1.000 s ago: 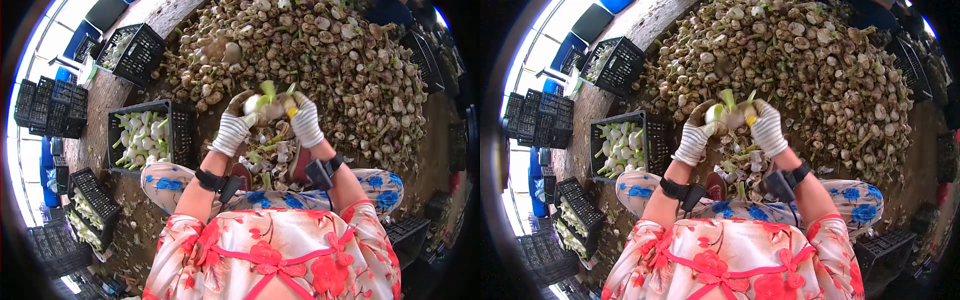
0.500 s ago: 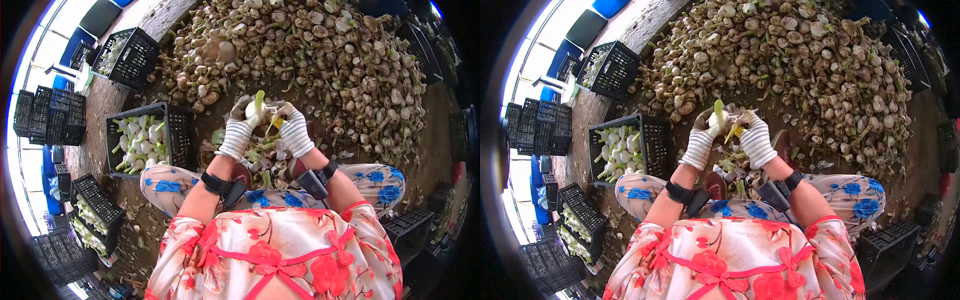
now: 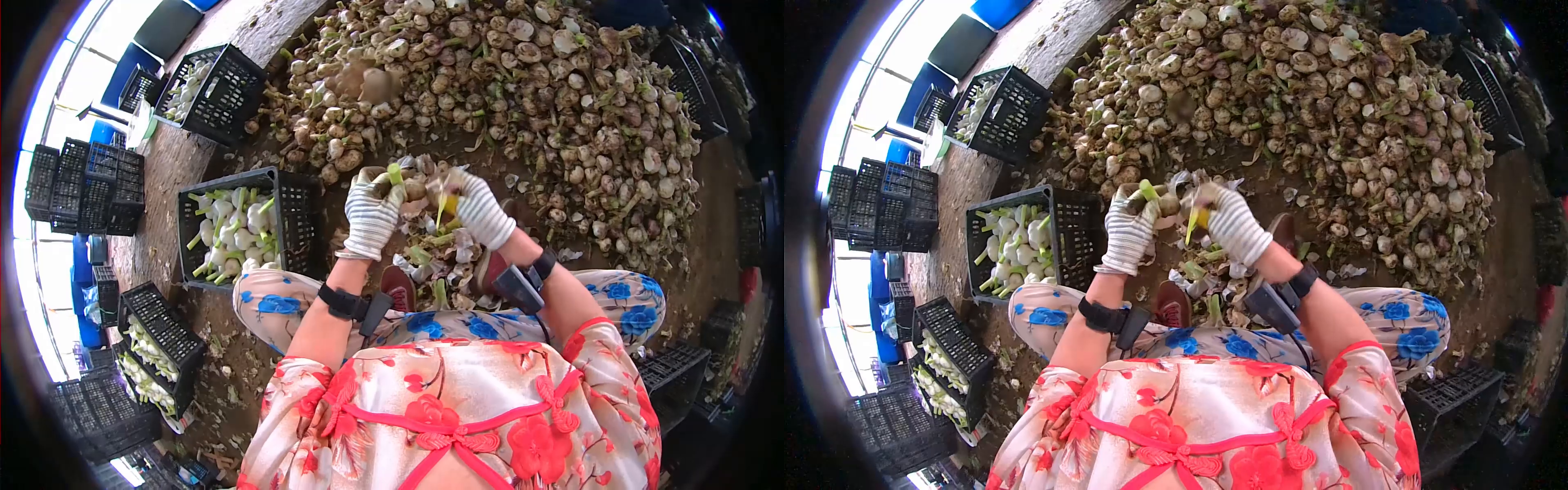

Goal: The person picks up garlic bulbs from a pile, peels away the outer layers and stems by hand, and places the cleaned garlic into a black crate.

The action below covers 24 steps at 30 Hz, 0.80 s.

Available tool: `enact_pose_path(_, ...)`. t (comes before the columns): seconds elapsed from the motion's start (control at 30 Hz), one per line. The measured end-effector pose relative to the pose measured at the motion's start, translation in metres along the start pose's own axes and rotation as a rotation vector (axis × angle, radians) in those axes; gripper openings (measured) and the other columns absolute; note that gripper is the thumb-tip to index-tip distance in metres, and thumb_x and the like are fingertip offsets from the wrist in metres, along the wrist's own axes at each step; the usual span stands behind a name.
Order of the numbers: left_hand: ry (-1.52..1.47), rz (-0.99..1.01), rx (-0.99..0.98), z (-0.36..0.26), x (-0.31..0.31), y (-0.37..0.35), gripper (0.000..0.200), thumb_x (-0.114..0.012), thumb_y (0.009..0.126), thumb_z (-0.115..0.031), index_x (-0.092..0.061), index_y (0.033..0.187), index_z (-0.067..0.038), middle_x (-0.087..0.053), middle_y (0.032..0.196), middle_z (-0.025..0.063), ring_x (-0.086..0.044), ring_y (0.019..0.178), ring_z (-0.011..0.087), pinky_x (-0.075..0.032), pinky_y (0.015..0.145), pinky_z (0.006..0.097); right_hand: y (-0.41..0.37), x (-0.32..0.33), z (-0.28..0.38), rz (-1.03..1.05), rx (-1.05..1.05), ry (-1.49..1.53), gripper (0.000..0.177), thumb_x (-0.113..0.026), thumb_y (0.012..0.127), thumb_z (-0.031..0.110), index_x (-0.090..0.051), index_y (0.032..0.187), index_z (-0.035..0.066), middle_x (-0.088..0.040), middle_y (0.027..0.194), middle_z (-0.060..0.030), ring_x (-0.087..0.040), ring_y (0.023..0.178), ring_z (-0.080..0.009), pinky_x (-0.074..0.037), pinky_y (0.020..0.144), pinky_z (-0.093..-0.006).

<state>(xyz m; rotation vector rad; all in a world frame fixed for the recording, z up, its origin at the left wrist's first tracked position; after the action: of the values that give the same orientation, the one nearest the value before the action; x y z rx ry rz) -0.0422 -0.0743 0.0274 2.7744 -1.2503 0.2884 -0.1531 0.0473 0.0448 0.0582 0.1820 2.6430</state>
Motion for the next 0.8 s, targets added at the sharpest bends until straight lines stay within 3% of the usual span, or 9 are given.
enact_pose_path(0.13, -0.684, 0.086, 0.258, -0.035, -0.007, -0.01, 0.03, -0.061, 0.082, -0.023, -0.058, 0.096, 0.005, -0.061, 0.092, 0.0137, -0.061, 0.083, 0.0181, -0.05, 0.078, 0.03, 0.032, 0.015, -0.037, -0.174, -0.115, 0.18, 0.007, -0.057, 0.077, 0.0, -0.055, 0.083, 0.004, -0.055, 0.073, -0.0003, -0.048, 0.07, -0.0069, -0.044, 0.062, -0.0226)
enact_pose_path(0.2, -0.748, 0.134, 0.265, -0.047, -0.01, -0.011, 0.039, -0.061, 0.081, -0.031, -0.056, 0.099, 0.004, -0.06, 0.093, 0.013, -0.06, 0.085, 0.0205, -0.05, 0.079, 0.0328, 0.029, 0.002, -0.074, -0.067, -0.374, 0.035, 0.011, -0.059, 0.075, 0.002, -0.056, 0.085, 0.005, -0.057, 0.073, -0.002, -0.051, 0.069, -0.0096, -0.045, 0.062, -0.0247)
enact_pose_path(0.3, -1.069, -0.026, 0.374, -0.018, -0.004, -0.001, 0.041, -0.06, 0.081, -0.03, -0.053, 0.106, 0.001, -0.059, 0.098, 0.0136, -0.059, 0.089, 0.0242, -0.052, 0.076, 0.036, -0.006, -0.048, -0.02, 0.406, -0.144, -0.169, 0.013, -0.062, 0.075, 0.006, -0.061, 0.087, 0.004, -0.061, 0.08, -0.0043, -0.054, 0.073, -0.0114, -0.045, 0.067, -0.0262)
enact_pose_path(0.37, -1.265, -0.079, 0.519, 0.004, -0.004, 0.0, 0.038, -0.055, 0.084, -0.032, -0.053, 0.105, 0.0, -0.059, 0.097, 0.0136, -0.058, 0.088, 0.0267, -0.051, 0.077, 0.0378, -0.019, -0.033, 0.047, 0.516, -0.448, 0.271, 0.015, -0.061, 0.079, 0.012, -0.06, 0.086, -0.001, -0.062, 0.086, -0.0108, -0.057, 0.074, -0.0155, -0.047, 0.069, -0.0272)
enact_pose_path(0.47, -1.3, -0.14, 0.571, 0.035, 0.002, -0.002, 0.041, -0.053, 0.085, -0.037, -0.053, 0.105, -0.001, -0.06, 0.099, 0.0129, -0.058, 0.09, 0.0275, -0.05, 0.079, 0.0408, 0.0, 0.041, 0.102, 0.232, -0.064, 1.046, 0.038, -0.048, 0.086, 0.034, -0.055, 0.104, 0.001, -0.058, 0.091, -0.0172, -0.062, 0.072, -0.0255, -0.053, 0.067, -0.0362)
enact_pose_path(0.6, -1.259, -0.137, 0.642, 0.033, -0.017, -0.005, 0.05, -0.052, 0.081, -0.048, -0.054, 0.108, -0.005, -0.058, 0.105, 0.011, -0.054, 0.097, 0.0265, -0.045, 0.085, 0.0416, 0.022, 0.049, -0.003, 0.135, -0.258, -0.278, 0.063, -0.071, 0.071, 0.017, -0.041, 0.123, -0.001, -0.06, 0.099, -0.0116, -0.059, 0.088, -0.0189, -0.049, 0.078, -0.0316)
enact_pose_path(0.67, -1.175, -0.197, 0.682, 0.02, -0.03, -0.009, 0.05, -0.039, 0.088, -0.049, -0.052, 0.111, -0.007, -0.054, 0.113, 0.0118, -0.05, 0.103, 0.0269, -0.041, 0.089, 0.0449, 0.02, 0.016, 0.017, 0.062, 0.011, -0.159, 0.08, -0.074, 0.067, 0.014, -0.029, 0.131, 0.002, -0.052, 0.113, -0.013, -0.051, 0.104, -0.0196, -0.041, 0.09, -0.0297)
enact_pose_path(0.73, -1.055, -0.036, 0.713, 0.018, -0.042, -0.016, 0.054, -0.045, 0.082, -0.055, -0.055, 0.108, -0.009, -0.057, 0.109, 0.0086, -0.054, 0.097, 0.0235, -0.047, 0.081, 0.0378, 0.015, -0.015, 0.0, -0.004, -0.092, 0.308, 0.058, -0.07, 0.072, 0.009, -0.041, 0.122, 0.001, -0.053, 0.111, -0.0108, -0.05, 0.101, -0.0164, -0.042, 0.086, -0.0256)
enact_pose_path(0.8, -1.155, -0.219, 0.702, 0.046, -0.042, -0.013, 0.052, -0.047, 0.082, -0.053, -0.056, 0.107, -0.009, -0.058, 0.107, 0.0082, -0.055, 0.095, 0.023, -0.049, 0.079, 0.0354, 0.007, -0.003, -0.013, -0.231, -0.234, -0.149, 0.037, -0.067, 0.074, 0.005, -0.051, 0.107, 0.0, -0.058, 0.099, -0.0079, -0.053, 0.088, -0.0139, -0.044, 0.078, -0.0232)
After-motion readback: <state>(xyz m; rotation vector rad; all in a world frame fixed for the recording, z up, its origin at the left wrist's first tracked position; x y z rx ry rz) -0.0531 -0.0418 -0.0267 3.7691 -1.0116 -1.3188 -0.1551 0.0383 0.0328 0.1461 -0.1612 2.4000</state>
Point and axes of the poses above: each hand's wrist, its own y-axis towards the middle knuckle, its own x-axis out of the back of the hand, z = x × y, the point moved 9 cm from there along y, towards the middle knuckle
